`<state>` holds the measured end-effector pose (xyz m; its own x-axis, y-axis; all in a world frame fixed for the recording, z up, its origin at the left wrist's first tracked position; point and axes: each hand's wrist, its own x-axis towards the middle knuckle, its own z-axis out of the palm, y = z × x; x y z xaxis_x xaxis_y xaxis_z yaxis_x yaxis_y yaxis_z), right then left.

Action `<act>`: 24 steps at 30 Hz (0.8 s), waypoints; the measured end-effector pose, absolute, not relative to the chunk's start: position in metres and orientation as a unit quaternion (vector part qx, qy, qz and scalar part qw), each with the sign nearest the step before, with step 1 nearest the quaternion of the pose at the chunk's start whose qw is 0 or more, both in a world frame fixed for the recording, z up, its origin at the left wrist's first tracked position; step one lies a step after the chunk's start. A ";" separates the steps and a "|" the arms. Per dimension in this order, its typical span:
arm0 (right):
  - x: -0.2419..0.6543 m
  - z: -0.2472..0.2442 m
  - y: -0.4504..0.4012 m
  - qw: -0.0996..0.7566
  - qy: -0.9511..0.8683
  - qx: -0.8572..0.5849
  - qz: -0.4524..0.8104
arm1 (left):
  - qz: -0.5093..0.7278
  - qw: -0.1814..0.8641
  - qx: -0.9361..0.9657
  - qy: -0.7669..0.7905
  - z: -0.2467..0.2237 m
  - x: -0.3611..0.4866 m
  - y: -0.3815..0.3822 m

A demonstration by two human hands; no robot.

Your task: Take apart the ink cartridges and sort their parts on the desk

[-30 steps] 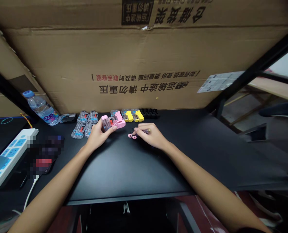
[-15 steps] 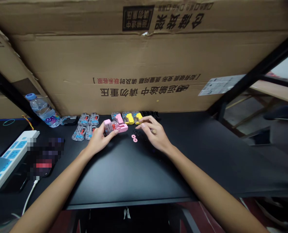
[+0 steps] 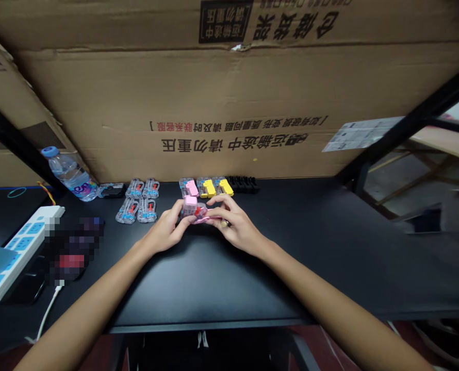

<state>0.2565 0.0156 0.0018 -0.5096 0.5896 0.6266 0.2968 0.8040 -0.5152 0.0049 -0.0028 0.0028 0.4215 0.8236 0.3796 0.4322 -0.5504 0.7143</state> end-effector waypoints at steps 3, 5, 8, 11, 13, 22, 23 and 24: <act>0.254 0.003 0.014 0.426 -0.845 -0.256 0.197 | 0.373 0.253 0.805 0.387 0.000 0.005 -0.002; 0.253 0.005 0.011 0.423 -0.841 -0.262 0.214 | 0.381 0.229 0.812 0.378 0.000 0.005 0.000; 0.252 0.008 0.009 0.425 -0.825 -0.291 0.233 | 0.399 0.189 0.822 0.359 0.000 0.005 0.003; 0.253 0.008 0.010 0.432 -0.821 -0.305 0.215 | 0.393 0.165 0.841 0.333 0.000 0.005 0.005; 0.254 0.007 0.012 0.426 -0.833 -0.296 0.190 | 0.380 0.159 0.854 0.317 -0.001 0.006 0.004; 0.254 0.007 0.012 0.448 -0.843 -0.273 0.114 | 0.378 0.135 0.863 0.306 -0.001 0.011 0.002; 0.253 0.007 0.011 0.452 -0.842 -0.274 0.108 | 0.381 0.131 0.863 0.304 -0.001 0.011 0.002; 0.252 0.008 0.010 0.456 -0.840 -0.274 0.103 | 0.385 0.127 0.863 0.302 -0.001 0.012 0.001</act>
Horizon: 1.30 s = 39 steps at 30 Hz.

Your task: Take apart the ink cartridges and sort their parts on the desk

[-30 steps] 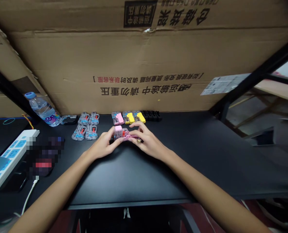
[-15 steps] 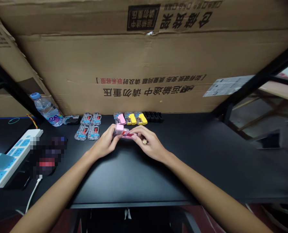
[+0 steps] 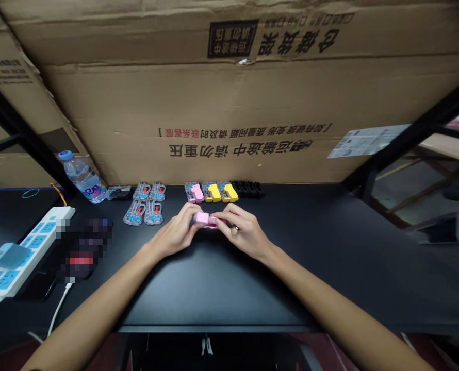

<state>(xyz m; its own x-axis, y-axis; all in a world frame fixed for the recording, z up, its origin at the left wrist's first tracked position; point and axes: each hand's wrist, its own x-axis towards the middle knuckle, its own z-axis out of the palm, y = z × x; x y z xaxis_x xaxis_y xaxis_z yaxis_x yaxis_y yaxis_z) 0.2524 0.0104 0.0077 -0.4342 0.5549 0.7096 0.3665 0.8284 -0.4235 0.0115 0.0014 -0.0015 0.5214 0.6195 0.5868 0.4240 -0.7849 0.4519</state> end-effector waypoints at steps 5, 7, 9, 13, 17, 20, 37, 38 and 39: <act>0.249 0.009 0.007 0.465 -0.835 -0.282 0.086 | 0.397 0.121 0.856 0.306 -0.003 0.013 0.000; 0.249 0.009 0.007 0.466 -0.833 -0.287 0.083 | 0.397 0.114 0.856 0.310 -0.002 0.014 0.000; 0.248 0.009 0.007 0.467 -0.831 -0.290 0.082 | 0.398 0.103 0.857 0.310 -0.001 0.014 0.000; 0.247 0.008 0.007 0.477 -0.825 -0.292 0.085 | 0.405 0.074 0.863 0.293 0.001 0.015 0.000; 0.246 0.009 0.007 0.488 -0.814 -0.301 0.090 | 0.411 0.060 0.861 0.294 0.002 0.014 0.000; 0.248 0.008 0.008 0.485 -0.813 -0.307 0.095 | 0.413 0.064 0.859 0.296 0.003 0.013 0.000; 0.366 0.009 0.084 0.330 -0.650 -0.683 -0.046 | 0.361 0.014 0.840 0.404 0.008 -0.008 0.009; 0.373 0.010 0.087 0.301 -0.627 -0.717 -0.052 | 0.347 0.016 0.846 0.404 0.007 -0.007 0.009; 0.377 0.011 0.089 0.271 -0.608 -0.745 -0.052 | 0.336 0.018 0.850 0.405 0.005 -0.007 0.009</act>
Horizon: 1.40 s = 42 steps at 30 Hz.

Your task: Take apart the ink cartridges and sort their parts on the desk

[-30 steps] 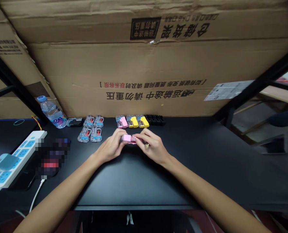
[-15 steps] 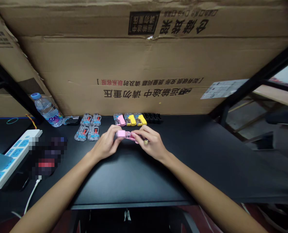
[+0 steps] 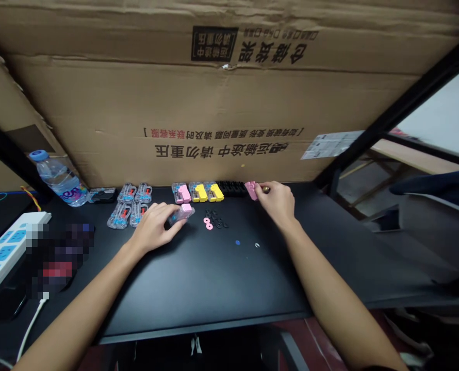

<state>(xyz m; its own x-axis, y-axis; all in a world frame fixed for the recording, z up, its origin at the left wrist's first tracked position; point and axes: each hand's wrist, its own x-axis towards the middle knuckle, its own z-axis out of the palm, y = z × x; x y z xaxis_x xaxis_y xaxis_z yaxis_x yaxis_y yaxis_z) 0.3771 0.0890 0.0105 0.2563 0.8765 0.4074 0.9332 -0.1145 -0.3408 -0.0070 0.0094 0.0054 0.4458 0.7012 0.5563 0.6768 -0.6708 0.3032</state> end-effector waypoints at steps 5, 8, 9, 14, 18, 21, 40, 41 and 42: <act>0.380 0.008 0.095 0.181 -0.576 -0.797 -0.017 | 0.307 0.029 0.856 0.415 0.004 -0.006 0.009; 0.383 0.006 0.095 0.164 -0.577 -0.800 -0.003 | 0.288 0.028 0.860 0.419 0.004 -0.007 0.009; 0.385 0.008 0.094 0.154 -0.577 -0.802 0.000 | 0.284 0.029 0.862 0.419 0.004 -0.008 0.010; 0.380 0.022 0.082 0.086 -0.606 -0.790 0.035 | 0.279 0.031 0.865 0.417 0.002 -0.009 0.011; 0.371 0.025 0.080 0.086 -0.628 -0.772 0.045 | 0.276 0.032 0.863 0.421 0.002 -0.008 0.011; 0.374 0.020 0.082 0.118 -0.622 -0.773 0.035 | 0.278 0.054 0.852 0.440 0.001 -0.008 0.010; 0.315 0.029 0.052 0.243 -0.720 -0.650 0.011 | 0.151 -0.063 0.780 0.604 0.009 -0.029 0.025; 0.315 0.029 0.052 0.245 -0.720 -0.649 0.013 | 0.155 -0.072 0.779 0.603 0.011 -0.029 0.024; 0.315 0.028 0.052 0.248 -0.720 -0.648 0.013 | 0.161 -0.079 0.781 0.599 0.014 -0.028 0.023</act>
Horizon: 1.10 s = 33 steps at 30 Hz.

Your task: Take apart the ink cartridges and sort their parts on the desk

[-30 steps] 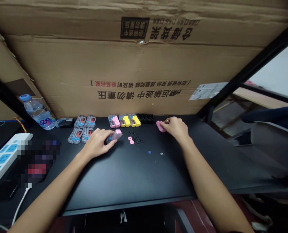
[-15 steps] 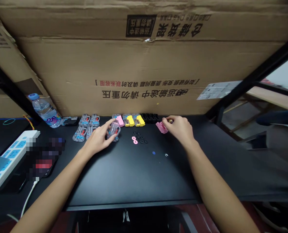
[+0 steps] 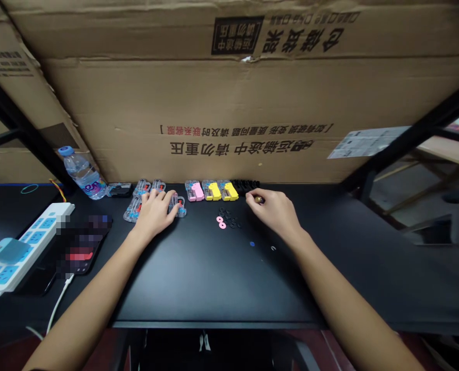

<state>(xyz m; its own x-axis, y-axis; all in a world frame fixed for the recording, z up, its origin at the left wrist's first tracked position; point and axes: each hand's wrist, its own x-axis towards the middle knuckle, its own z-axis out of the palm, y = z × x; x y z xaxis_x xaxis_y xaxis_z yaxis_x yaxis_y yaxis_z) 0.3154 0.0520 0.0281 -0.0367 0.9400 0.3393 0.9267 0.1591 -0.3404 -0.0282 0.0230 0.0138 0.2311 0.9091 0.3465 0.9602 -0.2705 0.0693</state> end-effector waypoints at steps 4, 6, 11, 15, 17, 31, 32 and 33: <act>0.316 0.028 0.052 0.257 -0.720 -0.645 0.013 | -0.162 0.082 -0.835 -0.519 0.025 -0.029 0.018; 0.316 0.028 0.052 0.258 -0.722 -0.642 0.016 | -0.147 0.079 -0.866 -0.472 0.026 -0.030 0.016; 0.316 0.028 0.051 0.253 -0.729 -0.636 0.024 | -0.125 0.077 -0.873 -0.466 0.017 -0.030 0.019; 0.314 0.031 0.049 0.258 -0.736 -0.626 0.025 | -0.121 0.080 -0.850 -0.506 0.003 -0.031 0.025; 0.311 0.032 0.047 0.261 -0.741 -0.619 0.024 | -0.122 0.086 -0.841 -0.519 -0.004 -0.028 0.027; 0.292 0.019 0.040 0.286 -0.806 -0.518 -0.019 | -0.159 0.080 -0.879 -0.443 -0.003 0.003 0.021; 0.292 0.018 0.040 0.289 -0.808 -0.513 -0.018 | -0.165 0.077 -0.882 -0.435 0.000 0.002 0.018; 0.292 0.017 0.040 0.290 -0.811 -0.508 -0.015 | -0.170 0.072 -0.884 -0.429 0.003 0.002 0.016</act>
